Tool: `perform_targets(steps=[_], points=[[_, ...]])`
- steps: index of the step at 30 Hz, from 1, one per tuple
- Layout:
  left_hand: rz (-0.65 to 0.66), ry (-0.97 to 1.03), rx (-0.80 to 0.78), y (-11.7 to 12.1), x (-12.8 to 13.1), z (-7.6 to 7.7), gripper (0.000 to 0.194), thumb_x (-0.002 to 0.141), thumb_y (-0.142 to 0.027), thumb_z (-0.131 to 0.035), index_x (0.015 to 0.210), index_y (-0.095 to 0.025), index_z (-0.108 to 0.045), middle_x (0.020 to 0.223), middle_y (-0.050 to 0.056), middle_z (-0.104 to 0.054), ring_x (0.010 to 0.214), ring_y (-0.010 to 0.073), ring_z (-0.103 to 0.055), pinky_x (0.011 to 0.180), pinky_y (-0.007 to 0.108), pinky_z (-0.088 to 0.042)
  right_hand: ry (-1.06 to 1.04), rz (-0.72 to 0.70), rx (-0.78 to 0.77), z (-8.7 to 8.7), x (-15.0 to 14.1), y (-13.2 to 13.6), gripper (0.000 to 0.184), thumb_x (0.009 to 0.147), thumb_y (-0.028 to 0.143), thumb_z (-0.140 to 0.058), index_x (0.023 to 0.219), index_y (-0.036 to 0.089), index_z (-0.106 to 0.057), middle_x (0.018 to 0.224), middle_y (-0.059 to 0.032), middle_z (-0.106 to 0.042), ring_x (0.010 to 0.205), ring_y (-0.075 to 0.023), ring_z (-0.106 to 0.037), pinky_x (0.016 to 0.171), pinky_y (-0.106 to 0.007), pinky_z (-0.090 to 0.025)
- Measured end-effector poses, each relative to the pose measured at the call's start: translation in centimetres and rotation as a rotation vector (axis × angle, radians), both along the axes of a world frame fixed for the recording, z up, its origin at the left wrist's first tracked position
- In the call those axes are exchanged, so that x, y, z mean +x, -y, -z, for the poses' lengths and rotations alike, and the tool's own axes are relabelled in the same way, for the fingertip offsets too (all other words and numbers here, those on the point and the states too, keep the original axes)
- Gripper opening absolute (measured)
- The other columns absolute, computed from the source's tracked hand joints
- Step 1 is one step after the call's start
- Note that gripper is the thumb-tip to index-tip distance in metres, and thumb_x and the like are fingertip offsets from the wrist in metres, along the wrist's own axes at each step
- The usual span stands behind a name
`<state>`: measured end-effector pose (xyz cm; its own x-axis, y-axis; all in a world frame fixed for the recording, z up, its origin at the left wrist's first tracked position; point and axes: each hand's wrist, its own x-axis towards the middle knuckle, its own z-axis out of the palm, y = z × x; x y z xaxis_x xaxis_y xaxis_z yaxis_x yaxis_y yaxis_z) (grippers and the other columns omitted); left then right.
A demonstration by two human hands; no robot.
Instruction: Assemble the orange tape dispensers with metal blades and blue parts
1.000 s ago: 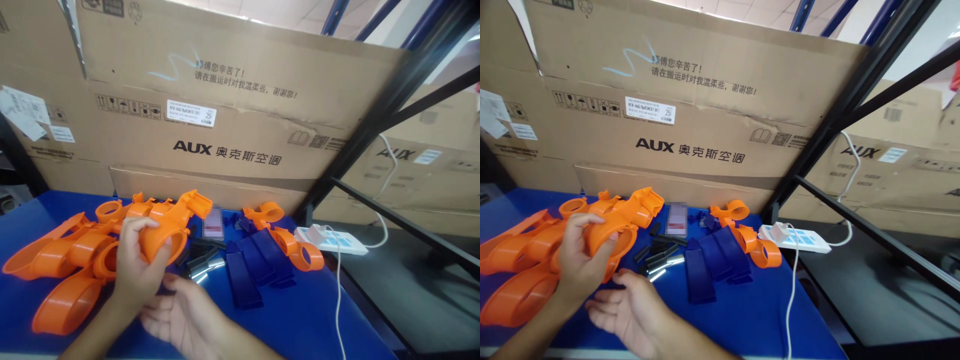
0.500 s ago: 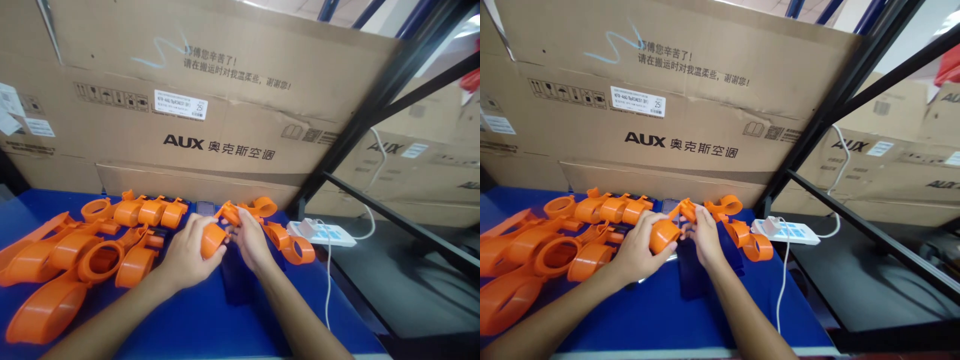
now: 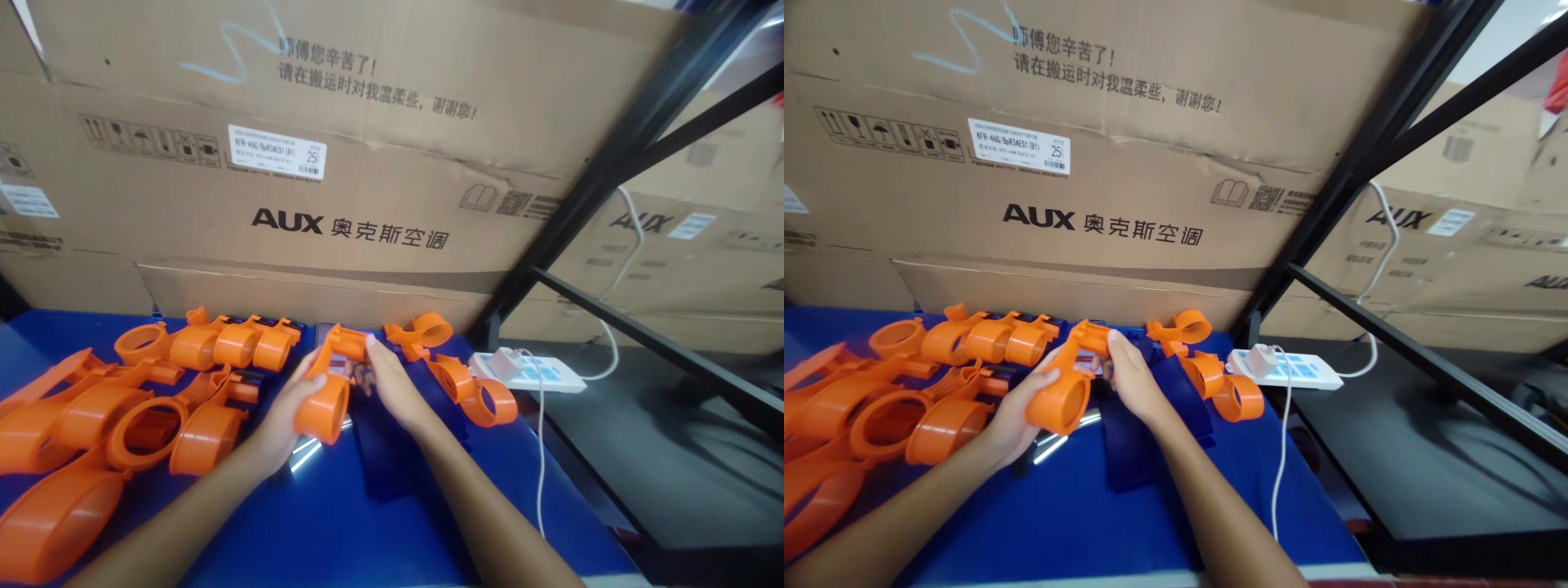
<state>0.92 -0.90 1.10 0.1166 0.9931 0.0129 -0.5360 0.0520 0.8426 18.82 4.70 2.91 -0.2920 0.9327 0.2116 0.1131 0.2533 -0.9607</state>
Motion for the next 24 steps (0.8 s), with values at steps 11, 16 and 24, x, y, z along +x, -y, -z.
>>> perform_targets(steps=[11,16,24], points=[[-0.269,0.217,-0.13,0.3,-0.6,-1.2,0.035,0.073,-0.032,-0.085,0.101,-0.018,-0.069,0.087,0.0,-0.073,0.078,0.0166,-0.069,0.073,0.025,-0.055,0.91,-0.363,0.539,0.6,2.0,2.6,0.006,0.091,0.018,-0.065,0.093,0.018,-0.071,0.1,-0.0089,-0.061,0.095,-0.0231,-0.053,0.088,-0.037,-0.043],[-0.216,0.228,-0.164,-0.3,-0.7,-0.6,0.032,0.07,-0.036,-0.087,0.083,-0.017,-0.065,0.073,-0.001,-0.066,0.062,0.0129,-0.061,0.061,0.023,-0.052,0.932,-0.335,0.593,0.9,1.5,2.5,0.006,0.092,0.016,-0.06,0.089,0.018,-0.065,0.096,-0.0082,-0.059,0.091,-0.0221,-0.052,0.083,-0.035,-0.042],[-0.115,0.151,-0.117,-0.7,-1.5,0.1,0.046,0.081,-0.056,-0.076,0.062,-0.019,-0.054,0.051,-0.003,-0.051,0.043,0.0101,-0.046,0.043,0.023,-0.036,0.495,-0.226,0.375,0.7,2.5,2.5,0.011,0.089,0.011,-0.058,0.091,0.022,-0.059,0.088,-0.0018,-0.067,0.083,-0.0183,-0.062,0.078,-0.03,-0.048]])
